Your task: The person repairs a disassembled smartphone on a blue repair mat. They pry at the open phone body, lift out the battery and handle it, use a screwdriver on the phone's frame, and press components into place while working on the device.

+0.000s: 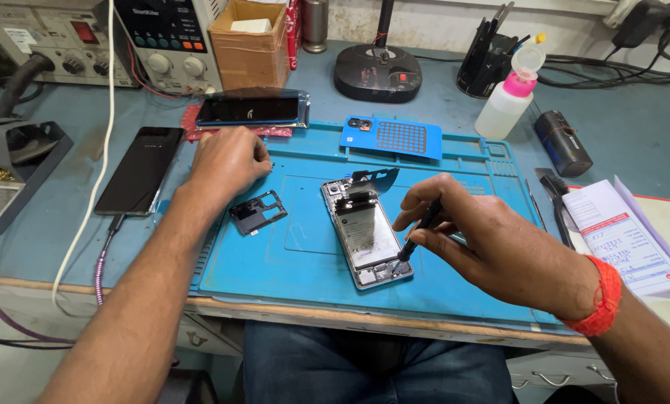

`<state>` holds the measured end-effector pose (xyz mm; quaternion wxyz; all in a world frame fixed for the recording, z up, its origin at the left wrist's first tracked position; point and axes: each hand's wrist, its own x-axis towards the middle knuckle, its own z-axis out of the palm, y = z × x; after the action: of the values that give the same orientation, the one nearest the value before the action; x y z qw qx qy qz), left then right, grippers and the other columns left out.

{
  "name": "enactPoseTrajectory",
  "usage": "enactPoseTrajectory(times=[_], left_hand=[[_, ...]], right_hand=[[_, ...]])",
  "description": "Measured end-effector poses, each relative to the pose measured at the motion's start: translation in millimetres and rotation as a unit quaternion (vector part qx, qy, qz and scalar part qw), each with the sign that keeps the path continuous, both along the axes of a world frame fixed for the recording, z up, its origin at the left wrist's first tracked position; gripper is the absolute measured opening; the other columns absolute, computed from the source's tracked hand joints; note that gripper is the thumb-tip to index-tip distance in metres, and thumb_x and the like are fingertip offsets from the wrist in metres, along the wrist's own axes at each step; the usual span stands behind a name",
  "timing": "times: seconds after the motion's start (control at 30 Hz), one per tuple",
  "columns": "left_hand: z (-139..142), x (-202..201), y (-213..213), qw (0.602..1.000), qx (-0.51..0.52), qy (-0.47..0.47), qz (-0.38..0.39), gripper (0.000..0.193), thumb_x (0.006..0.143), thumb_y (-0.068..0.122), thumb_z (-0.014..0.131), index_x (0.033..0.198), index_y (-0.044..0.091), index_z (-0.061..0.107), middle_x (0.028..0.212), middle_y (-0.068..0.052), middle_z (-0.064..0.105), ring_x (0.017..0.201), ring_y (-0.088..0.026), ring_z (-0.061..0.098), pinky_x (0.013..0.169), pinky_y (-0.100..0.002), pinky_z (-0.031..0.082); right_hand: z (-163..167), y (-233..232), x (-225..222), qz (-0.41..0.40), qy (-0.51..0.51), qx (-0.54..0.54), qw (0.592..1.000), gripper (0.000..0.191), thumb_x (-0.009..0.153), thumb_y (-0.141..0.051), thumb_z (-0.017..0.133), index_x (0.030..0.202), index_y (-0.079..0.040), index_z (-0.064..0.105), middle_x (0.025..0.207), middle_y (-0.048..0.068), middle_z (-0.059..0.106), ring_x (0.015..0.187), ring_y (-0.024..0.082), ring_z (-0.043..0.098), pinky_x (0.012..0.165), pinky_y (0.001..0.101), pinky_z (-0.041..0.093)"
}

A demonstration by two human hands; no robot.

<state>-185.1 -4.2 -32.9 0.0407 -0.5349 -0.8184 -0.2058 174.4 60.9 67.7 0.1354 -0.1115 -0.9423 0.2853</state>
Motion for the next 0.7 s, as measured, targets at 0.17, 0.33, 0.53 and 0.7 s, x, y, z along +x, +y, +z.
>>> enactPoseTrajectory(times=[0.17, 0.33, 0.53, 0.7], left_hand=[[3.9, -4.0, -1.2, 0.997, -0.011, -0.080, -0.008, 0.017, 0.076, 0.019, 0.080, 0.090, 0.010, 0.083, 0.088, -0.014, 0.077, 0.089, -0.029, 0.075, 0.085, -0.043, 0.057], [10.0, -9.7, -5.3, 0.990, -0.011, -0.136, -0.046, 0.019, 0.077, 0.010, 0.077, 0.095, 0.009, 0.083, 0.094, -0.013, 0.079, 0.091, -0.025, 0.076, 0.083, -0.041, 0.058], [12.4, -7.3, -3.9, 0.993, -0.022, -0.111, -0.031, 0.020, 0.078, 0.015, 0.080, 0.097, 0.009, 0.083, 0.092, -0.015, 0.078, 0.090, -0.027, 0.076, 0.084, -0.041, 0.058], [12.0, -5.5, -3.3, 0.995, -0.034, -0.091, -0.033, 0.022, 0.077, 0.017, 0.082, 0.097, 0.009, 0.082, 0.093, -0.015, 0.078, 0.090, -0.029, 0.075, 0.083, -0.042, 0.057]], right_hand=[[-0.8, 1.2, 4.3, -0.007, -0.005, -0.002, 1.000, 0.028, 0.093, -0.006, 0.062, 0.118, -0.006, 0.048, 0.108, 0.007, 0.078, 0.096, 0.019, 0.075, 0.079, 0.0333, 0.064], [-0.3, 4.1, 5.8, -0.022, -0.017, -0.006, 1.000, 0.029, 0.093, -0.006, 0.063, 0.117, -0.007, 0.048, 0.107, 0.007, 0.078, 0.095, 0.020, 0.075, 0.079, 0.0336, 0.064], [0.6, -0.2, 6.7, 0.078, 0.026, -0.048, 0.995, 0.026, 0.097, -0.003, 0.059, 0.121, -0.004, 0.050, 0.111, 0.010, 0.078, 0.105, 0.022, 0.075, 0.085, 0.0352, 0.060], [0.6, -2.2, -3.8, -0.107, -0.082, 0.040, 0.990, 0.032, 0.095, -0.018, 0.068, 0.121, -0.009, 0.053, 0.100, 0.007, 0.082, 0.096, 0.018, 0.081, 0.081, 0.0333, 0.063]])
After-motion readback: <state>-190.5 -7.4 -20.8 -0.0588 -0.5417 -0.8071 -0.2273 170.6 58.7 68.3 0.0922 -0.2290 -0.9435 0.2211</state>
